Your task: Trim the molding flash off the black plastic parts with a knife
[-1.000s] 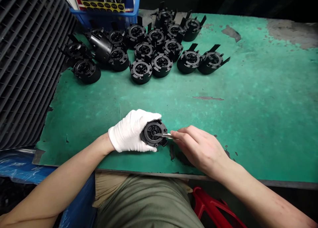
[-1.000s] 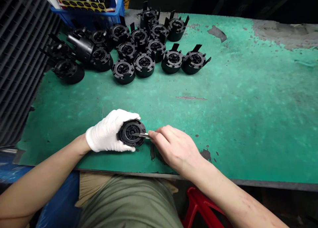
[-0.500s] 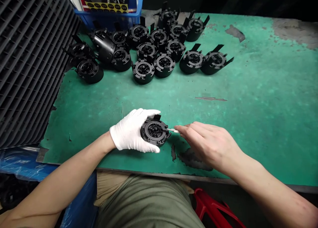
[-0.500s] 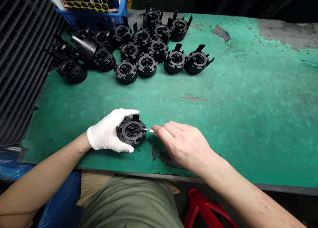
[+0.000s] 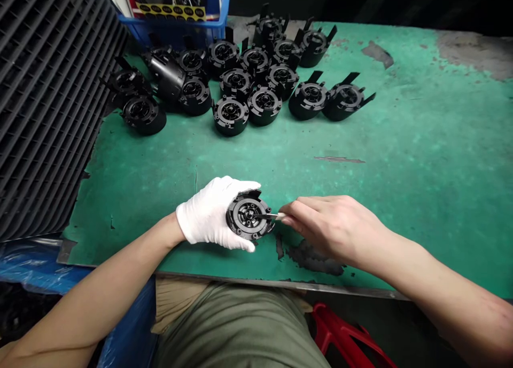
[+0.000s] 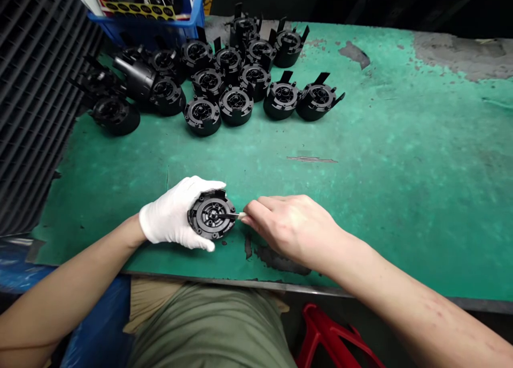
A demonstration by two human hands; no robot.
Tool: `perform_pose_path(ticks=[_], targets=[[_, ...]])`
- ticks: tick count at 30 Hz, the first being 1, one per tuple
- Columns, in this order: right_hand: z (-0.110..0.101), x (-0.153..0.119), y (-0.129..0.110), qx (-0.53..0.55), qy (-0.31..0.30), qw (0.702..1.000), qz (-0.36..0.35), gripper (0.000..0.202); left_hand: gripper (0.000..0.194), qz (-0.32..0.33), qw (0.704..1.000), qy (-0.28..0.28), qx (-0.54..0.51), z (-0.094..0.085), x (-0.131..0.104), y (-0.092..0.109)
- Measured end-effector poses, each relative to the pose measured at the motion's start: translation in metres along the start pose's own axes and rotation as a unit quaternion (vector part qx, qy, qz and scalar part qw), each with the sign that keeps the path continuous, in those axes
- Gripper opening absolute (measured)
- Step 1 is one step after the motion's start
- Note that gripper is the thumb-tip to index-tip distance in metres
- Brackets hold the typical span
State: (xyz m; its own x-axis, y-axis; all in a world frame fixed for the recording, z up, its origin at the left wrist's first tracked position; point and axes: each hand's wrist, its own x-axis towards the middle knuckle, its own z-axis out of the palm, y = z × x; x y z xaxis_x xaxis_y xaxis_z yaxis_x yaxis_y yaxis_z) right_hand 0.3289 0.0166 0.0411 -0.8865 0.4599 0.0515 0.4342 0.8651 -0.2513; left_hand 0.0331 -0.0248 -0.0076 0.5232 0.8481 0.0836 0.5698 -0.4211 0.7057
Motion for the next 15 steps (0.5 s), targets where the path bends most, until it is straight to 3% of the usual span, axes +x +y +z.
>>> perform_pose_path(ticks=[4, 10, 15], targets=[[-0.007, 0.007, 0.004, -0.018, -0.020, 0.999, -0.023, 0.037, 0.109, 0.014, 1.000, -0.003, -0.003, 0.000, 0.000, 0.000], [-0.014, 0.013, 0.009, -0.024, -0.030, 0.998, -0.056, 0.036, 0.109, 0.019, 1.000, -0.002, -0.007, -0.001, 0.000, -0.001], [-0.020, 0.019, 0.014, -0.053, -0.039, 0.997, -0.050, 0.035, 0.106, 0.060, 0.998, 0.002, 0.003, 0.002, -0.001, -0.002]])
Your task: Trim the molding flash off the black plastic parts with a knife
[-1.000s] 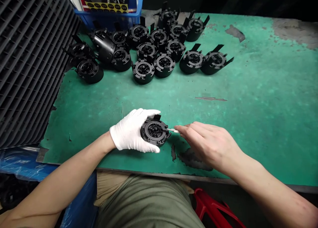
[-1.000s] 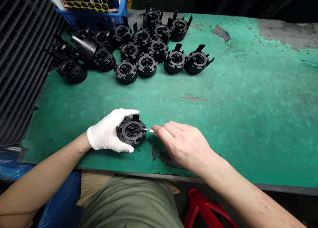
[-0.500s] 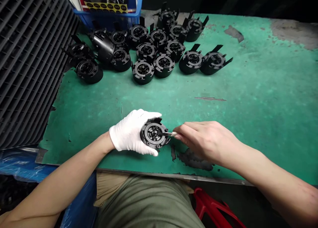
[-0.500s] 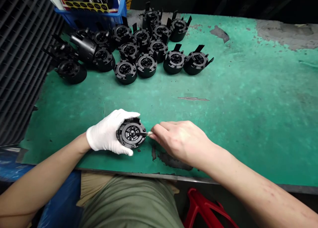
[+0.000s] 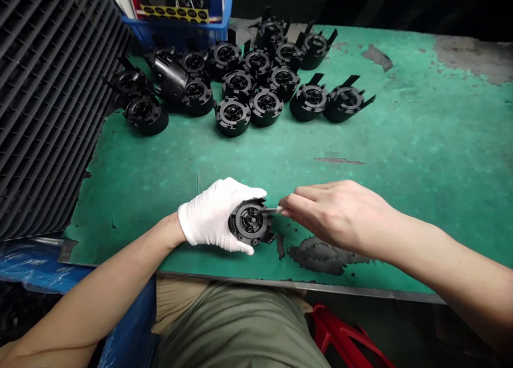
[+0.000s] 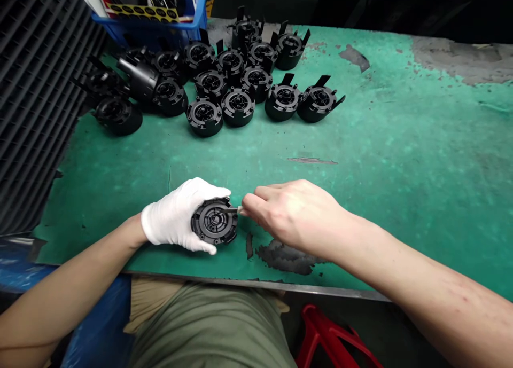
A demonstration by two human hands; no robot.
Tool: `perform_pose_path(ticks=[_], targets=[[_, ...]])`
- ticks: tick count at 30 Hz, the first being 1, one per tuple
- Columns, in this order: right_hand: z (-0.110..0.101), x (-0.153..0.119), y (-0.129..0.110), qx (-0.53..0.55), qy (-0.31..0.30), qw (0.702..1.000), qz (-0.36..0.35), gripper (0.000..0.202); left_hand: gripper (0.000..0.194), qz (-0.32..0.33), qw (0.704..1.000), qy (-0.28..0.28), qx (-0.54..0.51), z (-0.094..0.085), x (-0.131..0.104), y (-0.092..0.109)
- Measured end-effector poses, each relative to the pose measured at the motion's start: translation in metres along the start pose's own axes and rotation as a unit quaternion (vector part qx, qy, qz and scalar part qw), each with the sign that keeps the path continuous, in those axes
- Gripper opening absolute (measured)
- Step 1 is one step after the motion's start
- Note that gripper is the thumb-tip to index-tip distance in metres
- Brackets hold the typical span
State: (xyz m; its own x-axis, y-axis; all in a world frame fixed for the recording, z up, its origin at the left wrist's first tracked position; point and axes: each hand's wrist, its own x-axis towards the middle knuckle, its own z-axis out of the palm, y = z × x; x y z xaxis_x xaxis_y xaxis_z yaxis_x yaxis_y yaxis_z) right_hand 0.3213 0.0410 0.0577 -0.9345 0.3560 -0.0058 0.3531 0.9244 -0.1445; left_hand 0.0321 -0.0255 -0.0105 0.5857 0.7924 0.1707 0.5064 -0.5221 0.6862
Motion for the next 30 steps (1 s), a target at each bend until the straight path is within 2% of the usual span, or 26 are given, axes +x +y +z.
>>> perform_pose_path(ticks=[7, 22, 30], targets=[[-0.008, -0.001, -0.002, 0.025, -0.003, 0.999, -0.021, 0.036, 0.103, -0.007, 1.000, -0.010, -0.001, 0.001, 0.001, 0.001], [0.005, -0.002, -0.006, 0.010, -0.031, 0.999, -0.013, 0.041, 0.099, 0.007, 1.000, -0.005, 0.003, -0.001, 0.002, 0.001], [0.002, -0.002, -0.004, 0.015, -0.027, 0.999, -0.018, 0.043, 0.098, 0.024, 1.000, 0.003, 0.005, -0.001, 0.002, 0.001]])
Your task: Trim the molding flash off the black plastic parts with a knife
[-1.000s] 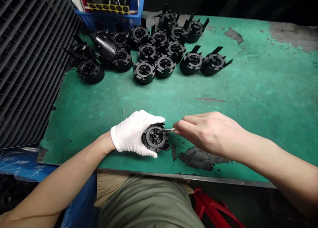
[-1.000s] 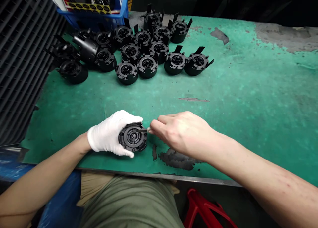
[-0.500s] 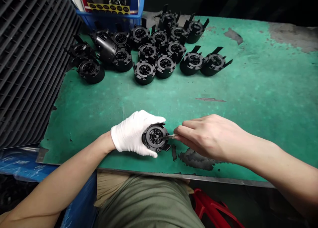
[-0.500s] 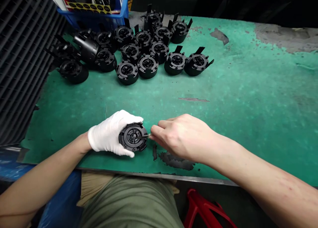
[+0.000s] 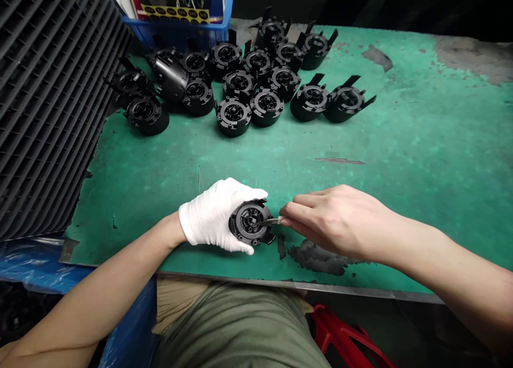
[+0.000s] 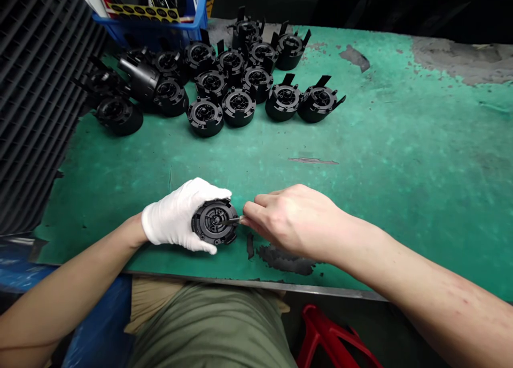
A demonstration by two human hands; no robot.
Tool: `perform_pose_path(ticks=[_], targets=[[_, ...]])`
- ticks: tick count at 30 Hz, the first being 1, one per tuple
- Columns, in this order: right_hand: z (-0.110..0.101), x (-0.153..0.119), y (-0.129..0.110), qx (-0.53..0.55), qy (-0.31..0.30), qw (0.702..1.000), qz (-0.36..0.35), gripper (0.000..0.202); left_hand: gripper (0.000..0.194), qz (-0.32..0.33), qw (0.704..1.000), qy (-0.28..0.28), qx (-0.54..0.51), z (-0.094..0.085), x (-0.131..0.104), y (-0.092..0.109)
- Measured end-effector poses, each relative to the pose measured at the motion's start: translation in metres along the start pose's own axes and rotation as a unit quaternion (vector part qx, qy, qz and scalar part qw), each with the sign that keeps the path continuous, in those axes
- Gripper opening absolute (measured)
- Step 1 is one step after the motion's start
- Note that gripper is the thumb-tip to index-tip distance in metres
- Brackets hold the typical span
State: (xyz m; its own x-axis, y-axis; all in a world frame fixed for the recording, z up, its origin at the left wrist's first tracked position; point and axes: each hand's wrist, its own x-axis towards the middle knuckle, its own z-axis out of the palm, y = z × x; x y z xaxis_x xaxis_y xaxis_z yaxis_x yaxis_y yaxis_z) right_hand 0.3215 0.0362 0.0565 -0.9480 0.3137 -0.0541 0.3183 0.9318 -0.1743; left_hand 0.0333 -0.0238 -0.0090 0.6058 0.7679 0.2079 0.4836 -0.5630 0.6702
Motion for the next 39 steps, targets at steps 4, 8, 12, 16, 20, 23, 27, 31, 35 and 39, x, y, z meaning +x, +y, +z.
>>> perform_pose_path(ticks=[4, 8, 12, 16, 20, 23, 27, 31, 35, 39], targets=[[0.001, -0.001, 0.000, 0.003, -0.001, 1.000, 0.004, 0.042, 0.098, 0.005, 1.000, 0.001, 0.001, 0.001, -0.001, -0.001], [0.000, 0.000, 0.001, 0.007, 0.007, 1.000, -0.001, 0.043, 0.099, 0.010, 1.000, 0.005, -0.001, 0.001, 0.000, -0.001], [-0.003, -0.001, 0.001, 0.000, 0.013, 1.000, -0.003, 0.042, 0.099, 0.013, 1.000, 0.006, 0.000, 0.000, 0.000, 0.000], [-0.002, -0.002, 0.002, -0.011, 0.005, 1.000, -0.004, 0.042, 0.099, 0.012, 1.000, 0.005, 0.001, 0.000, -0.001, -0.001], [-0.002, -0.001, 0.002, -0.020, 0.005, 1.000, -0.009, 0.041, 0.100, 0.009, 1.000, 0.003, -0.001, 0.001, -0.001, -0.002], [-0.003, 0.000, 0.002, -0.024, 0.011, 1.000, -0.015, 0.040, 0.100, 0.004, 1.000, 0.002, -0.006, 0.001, -0.001, -0.002], [-0.006, 0.002, 0.000, -0.031, 0.013, 0.999, -0.017, 0.039, 0.099, -0.001, 1.000, -0.002, -0.012, 0.001, -0.001, -0.001], [-0.013, 0.005, 0.002, -0.044, 0.026, 0.999, 0.002, 0.037, 0.099, 0.005, 1.000, -0.006, -0.013, 0.002, -0.001, -0.001], [-0.020, 0.003, 0.005, -0.041, 0.028, 0.999, 0.008, 0.036, 0.099, 0.002, 1.000, -0.009, -0.017, 0.002, 0.001, -0.001], [-0.018, -0.001, 0.003, -0.017, 0.013, 1.000, 0.008, 0.036, 0.099, 0.011, 1.000, -0.013, -0.020, 0.001, 0.001, -0.002]])
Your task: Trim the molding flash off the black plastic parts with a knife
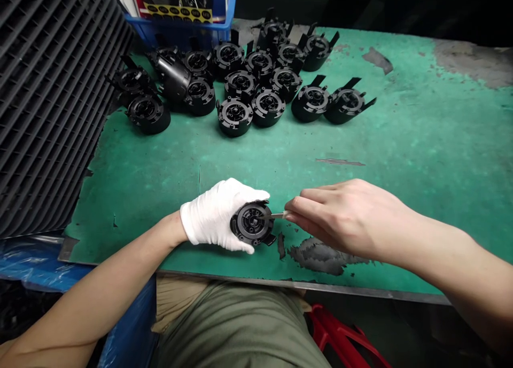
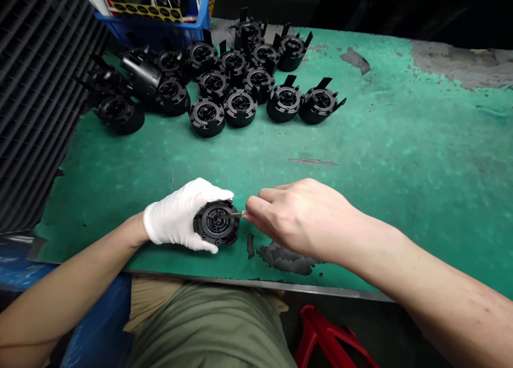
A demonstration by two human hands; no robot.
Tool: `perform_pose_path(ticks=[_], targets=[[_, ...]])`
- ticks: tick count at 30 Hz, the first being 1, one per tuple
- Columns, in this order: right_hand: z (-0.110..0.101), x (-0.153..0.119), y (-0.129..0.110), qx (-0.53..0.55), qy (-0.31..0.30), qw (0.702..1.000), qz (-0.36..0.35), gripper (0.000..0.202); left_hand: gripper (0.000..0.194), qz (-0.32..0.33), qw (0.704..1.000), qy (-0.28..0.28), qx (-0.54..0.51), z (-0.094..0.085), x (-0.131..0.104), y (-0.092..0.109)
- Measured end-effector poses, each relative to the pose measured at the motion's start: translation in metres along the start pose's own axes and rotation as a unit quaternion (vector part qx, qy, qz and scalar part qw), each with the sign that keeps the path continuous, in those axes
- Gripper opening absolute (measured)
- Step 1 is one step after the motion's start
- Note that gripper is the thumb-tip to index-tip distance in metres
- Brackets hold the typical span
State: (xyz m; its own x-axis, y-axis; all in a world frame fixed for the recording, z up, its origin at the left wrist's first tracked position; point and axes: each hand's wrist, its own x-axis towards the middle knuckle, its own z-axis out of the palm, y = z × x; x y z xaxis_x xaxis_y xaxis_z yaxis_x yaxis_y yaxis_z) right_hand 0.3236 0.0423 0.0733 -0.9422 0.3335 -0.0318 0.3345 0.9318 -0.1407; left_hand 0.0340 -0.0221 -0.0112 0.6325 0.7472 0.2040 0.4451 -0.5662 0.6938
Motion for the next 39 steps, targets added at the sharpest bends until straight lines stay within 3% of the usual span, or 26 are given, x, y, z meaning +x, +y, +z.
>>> perform_pose_path(ticks=[9, 15, 23, 30, 34, 39], targets=[[0.025, -0.003, -0.019, 0.037, 0.016, 0.999, 0.030, 0.040, 0.098, 0.011, 1.000, 0.006, 0.009, 0.001, -0.004, -0.002], [0.032, -0.013, -0.019, 0.092, 0.066, 0.989, 0.094, 0.025, 0.100, 0.010, 1.000, 0.005, 0.011, 0.000, -0.004, -0.001], [0.044, -0.018, -0.032, 0.127, 0.109, 0.976, 0.139, 0.028, 0.111, -0.066, 0.998, 0.010, -0.001, -0.002, -0.005, 0.002], [0.056, -0.024, -0.036, 0.081, 0.153, 0.975, 0.140, 0.023, 0.110, -0.086, 0.996, 0.018, 0.005, -0.002, -0.004, 0.004], [0.060, -0.024, -0.037, 0.064, 0.163, 0.978, 0.111, 0.027, 0.111, -0.072, 0.997, 0.022, 0.002, 0.000, -0.004, 0.002], [0.062, -0.024, -0.038, 0.096, 0.191, 0.969, 0.126, 0.031, 0.105, -0.042, 0.999, 0.010, -0.011, -0.001, -0.006, 0.002]])
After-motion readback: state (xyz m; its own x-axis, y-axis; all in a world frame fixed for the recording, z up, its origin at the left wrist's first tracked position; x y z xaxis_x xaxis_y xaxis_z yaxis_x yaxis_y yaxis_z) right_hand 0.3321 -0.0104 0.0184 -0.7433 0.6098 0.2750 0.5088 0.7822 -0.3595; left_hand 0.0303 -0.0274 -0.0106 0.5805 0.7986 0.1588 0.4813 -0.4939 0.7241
